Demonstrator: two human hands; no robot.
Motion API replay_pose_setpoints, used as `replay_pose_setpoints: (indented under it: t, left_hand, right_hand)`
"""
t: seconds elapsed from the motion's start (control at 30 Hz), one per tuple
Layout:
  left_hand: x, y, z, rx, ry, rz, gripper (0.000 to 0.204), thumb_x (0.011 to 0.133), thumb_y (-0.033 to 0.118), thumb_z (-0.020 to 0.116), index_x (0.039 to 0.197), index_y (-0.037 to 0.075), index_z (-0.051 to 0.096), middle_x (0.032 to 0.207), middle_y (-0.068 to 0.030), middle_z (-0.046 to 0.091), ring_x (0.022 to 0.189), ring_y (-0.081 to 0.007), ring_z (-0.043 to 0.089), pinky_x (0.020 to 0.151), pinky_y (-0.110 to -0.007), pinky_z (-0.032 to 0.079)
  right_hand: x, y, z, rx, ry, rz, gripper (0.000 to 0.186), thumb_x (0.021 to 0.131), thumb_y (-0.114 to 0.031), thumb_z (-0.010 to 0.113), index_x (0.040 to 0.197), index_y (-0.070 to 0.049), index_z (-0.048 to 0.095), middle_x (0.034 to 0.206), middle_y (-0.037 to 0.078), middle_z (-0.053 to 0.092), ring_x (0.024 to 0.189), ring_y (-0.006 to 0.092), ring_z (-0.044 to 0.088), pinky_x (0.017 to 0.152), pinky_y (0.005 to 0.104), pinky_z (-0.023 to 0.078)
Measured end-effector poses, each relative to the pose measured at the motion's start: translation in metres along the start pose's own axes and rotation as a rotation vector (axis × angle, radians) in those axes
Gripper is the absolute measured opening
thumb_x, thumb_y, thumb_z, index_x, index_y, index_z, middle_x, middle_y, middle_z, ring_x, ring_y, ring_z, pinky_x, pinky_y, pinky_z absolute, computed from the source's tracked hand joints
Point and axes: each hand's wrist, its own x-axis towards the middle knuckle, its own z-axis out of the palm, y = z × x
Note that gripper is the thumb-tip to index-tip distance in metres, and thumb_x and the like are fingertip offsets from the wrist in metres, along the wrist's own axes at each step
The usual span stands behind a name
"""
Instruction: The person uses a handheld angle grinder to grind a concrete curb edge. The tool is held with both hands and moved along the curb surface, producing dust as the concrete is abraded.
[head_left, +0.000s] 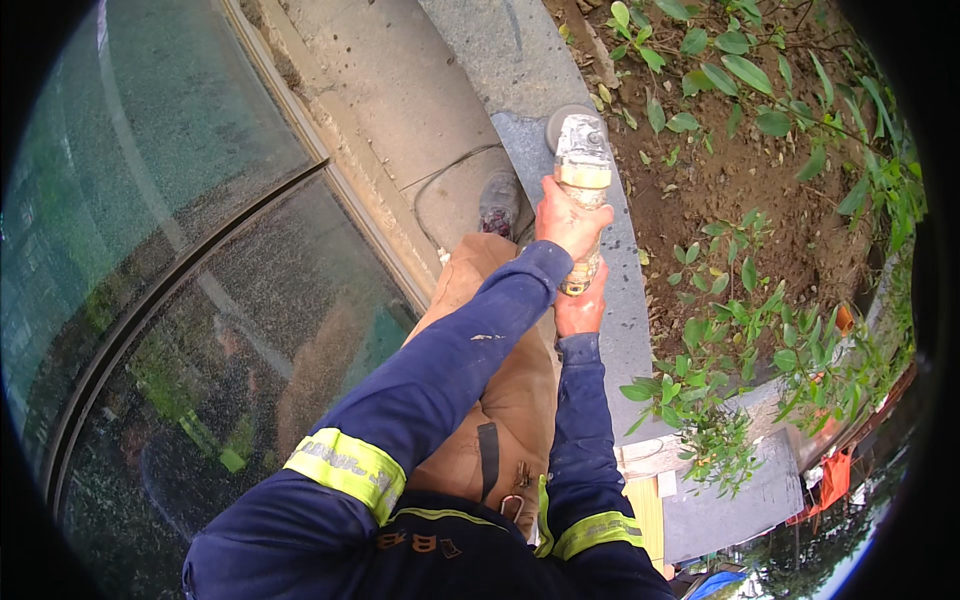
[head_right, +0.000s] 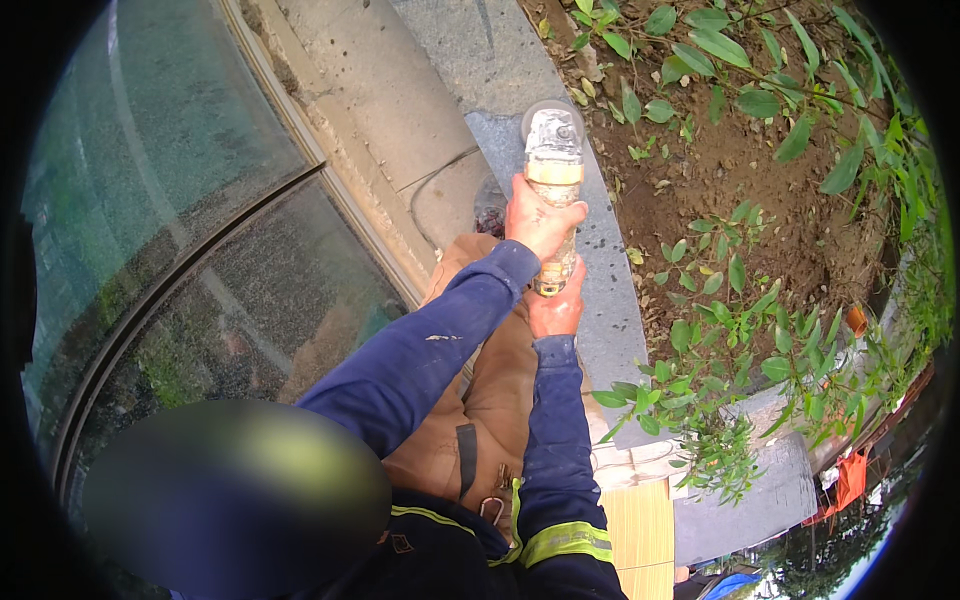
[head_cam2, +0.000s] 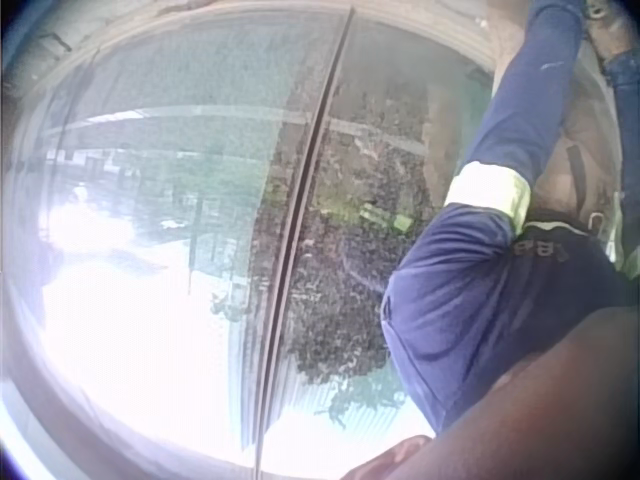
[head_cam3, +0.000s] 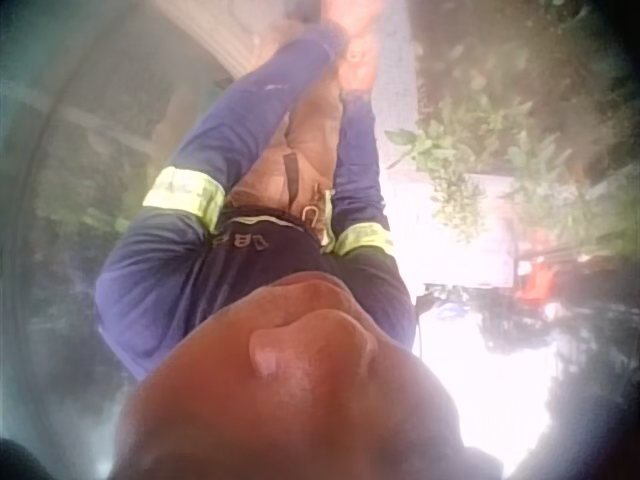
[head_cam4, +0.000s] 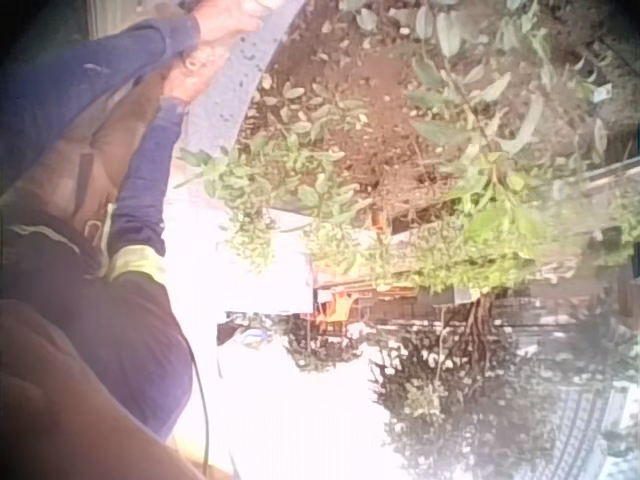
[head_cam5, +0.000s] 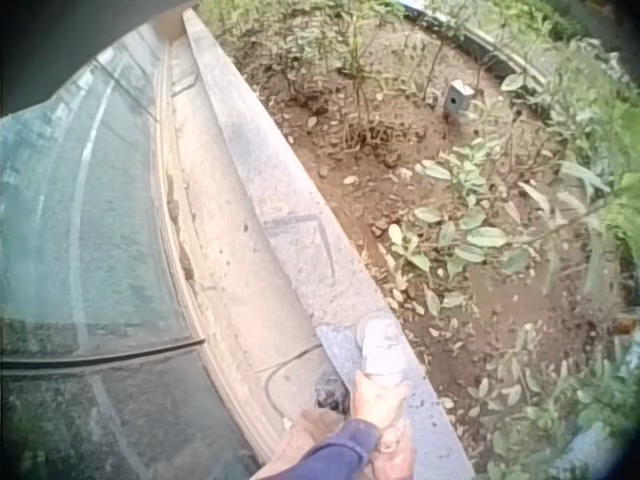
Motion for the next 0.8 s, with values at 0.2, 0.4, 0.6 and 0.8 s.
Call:
replay_pose_setpoints:
  t: [0.2, 0.4, 0.6, 0.8]
  left_hand:
    - [-0.018, -0.018, 0.001, 0.012, 0.01, -0.02, 0.068, 0.066, 0.025, 0.084, 0.115, -0.004, 0.045, 0.108, -0.0201, 0.066, 0.1, -0.0292, 0.066, 0.091, -0.039, 0.051]
    - [-0.008, -0.024, -0.012, -0.024, 0.085, 0.009, 0.074, 0.065, 0.028, 0.084, 0.116, -0.005, 0.043, 0.108, -0.0226, 0.067, 0.1, -0.0342, 0.068, 0.09, -0.041, 0.052]
    - [0.01, 0.003, -0.005, -0.052, 0.046, 0.018, 0.072, 0.064, 0.028, 0.082, 0.114, -0.007, 0.044, 0.106, -0.0253, 0.066, 0.099, -0.036, 0.067, 0.089, -0.042, 0.052]
    - [-0.007, -0.017, 0.0, -0.008, 0.016, -0.001, 0.074, 0.064, 0.03, 0.082, 0.115, -0.007, 0.043, 0.106, -0.0263, 0.066, 0.099, -0.0369, 0.067, 0.09, -0.042, 0.052]
  right_hand:
    - [-0.024, 0.0, -0.011, 0.032, -0.024, 0.0, 0.084, 0.068, -0.006, 0.076, 0.141, -0.008, 0.036, 0.106, 0.024, 0.068, 0.1, 0.0386, 0.068, 0.085, 0.0438, 0.052]
    - [-0.023, -0.007, -0.003, -0.019, -0.085, 0.017, 0.08, 0.07, -0.004, 0.07, 0.142, -0.008, 0.035, 0.106, 0.025, 0.067, 0.101, 0.0416, 0.067, 0.085, 0.045, 0.052]
    - [0.002, -0.021, -0.003, -0.014, -0.037, 0.005, 0.077, 0.07, -0.004, 0.069, 0.139, -0.009, 0.037, 0.104, 0.024, 0.068, 0.098, 0.0422, 0.067, 0.083, 0.0453, 0.053]
    - [-0.017, -0.014, -0.013, 0.029, -0.037, 0.007, 0.08, 0.068, -0.004, 0.072, 0.139, -0.01, 0.037, 0.103, 0.023, 0.069, 0.097, 0.0397, 0.069, 0.083, 0.0442, 0.053]
